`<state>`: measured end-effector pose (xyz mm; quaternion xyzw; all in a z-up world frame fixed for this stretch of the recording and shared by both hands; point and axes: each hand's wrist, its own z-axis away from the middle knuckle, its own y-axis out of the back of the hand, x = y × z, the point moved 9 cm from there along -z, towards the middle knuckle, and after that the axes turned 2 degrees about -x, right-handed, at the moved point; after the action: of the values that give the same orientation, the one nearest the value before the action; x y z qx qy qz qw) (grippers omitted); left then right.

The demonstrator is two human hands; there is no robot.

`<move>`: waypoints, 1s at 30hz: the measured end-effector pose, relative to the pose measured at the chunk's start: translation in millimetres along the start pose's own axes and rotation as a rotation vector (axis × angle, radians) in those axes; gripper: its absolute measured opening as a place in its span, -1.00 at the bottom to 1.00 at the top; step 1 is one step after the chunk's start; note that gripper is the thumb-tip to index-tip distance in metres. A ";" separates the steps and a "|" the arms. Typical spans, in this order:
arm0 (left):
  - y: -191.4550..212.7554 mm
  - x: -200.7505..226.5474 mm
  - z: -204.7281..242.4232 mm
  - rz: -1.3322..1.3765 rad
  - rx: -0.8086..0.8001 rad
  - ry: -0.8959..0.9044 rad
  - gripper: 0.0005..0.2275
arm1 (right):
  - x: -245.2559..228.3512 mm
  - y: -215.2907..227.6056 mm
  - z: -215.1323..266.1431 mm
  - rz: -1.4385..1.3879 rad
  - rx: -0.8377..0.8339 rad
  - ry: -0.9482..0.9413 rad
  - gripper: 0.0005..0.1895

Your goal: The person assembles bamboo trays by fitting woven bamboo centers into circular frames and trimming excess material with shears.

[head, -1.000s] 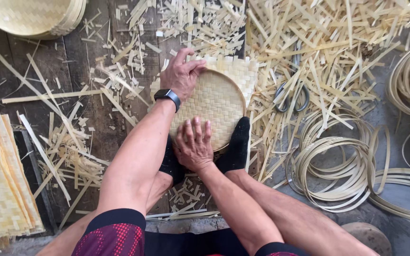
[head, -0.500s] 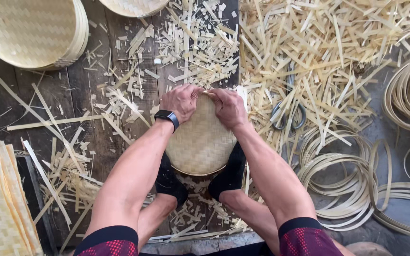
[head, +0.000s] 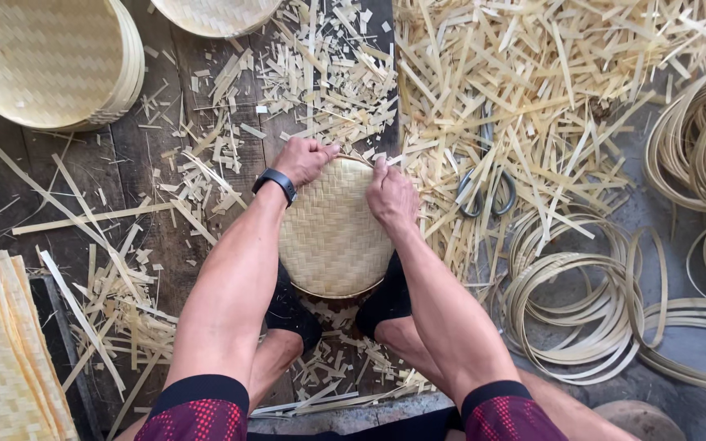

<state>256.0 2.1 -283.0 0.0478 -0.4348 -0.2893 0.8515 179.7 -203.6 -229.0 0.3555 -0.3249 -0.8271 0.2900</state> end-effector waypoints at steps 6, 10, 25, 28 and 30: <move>-2.7 -12.7 -6.4 -0.048 0.006 0.013 -0.63 | 0.3 19.0 -6.3 -0.095 0.038 0.041 -0.38; 4.4 -13.4 -7.9 0.046 0.130 -0.165 -0.56 | -57.5 42.0 5.4 -0.267 0.337 0.439 -0.53; 17.5 -127.6 49.2 -0.143 0.445 0.179 -0.13 | -134.0 -47.5 -1.6 0.447 -0.253 0.460 -0.38; 6.1 -146.1 39.4 -0.130 0.328 0.270 -0.09 | -134.8 -49.3 2.4 0.342 -0.236 0.533 -0.42; 14.8 -140.3 42.0 -0.069 0.403 0.168 -0.10 | -137.2 -19.6 12.8 0.066 -0.138 0.665 -0.53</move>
<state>166.7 96.4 -352.1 0.2558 -0.4095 -0.2206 0.8475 244.3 -89.7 -181.9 0.5746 -0.1669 -0.6760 0.4301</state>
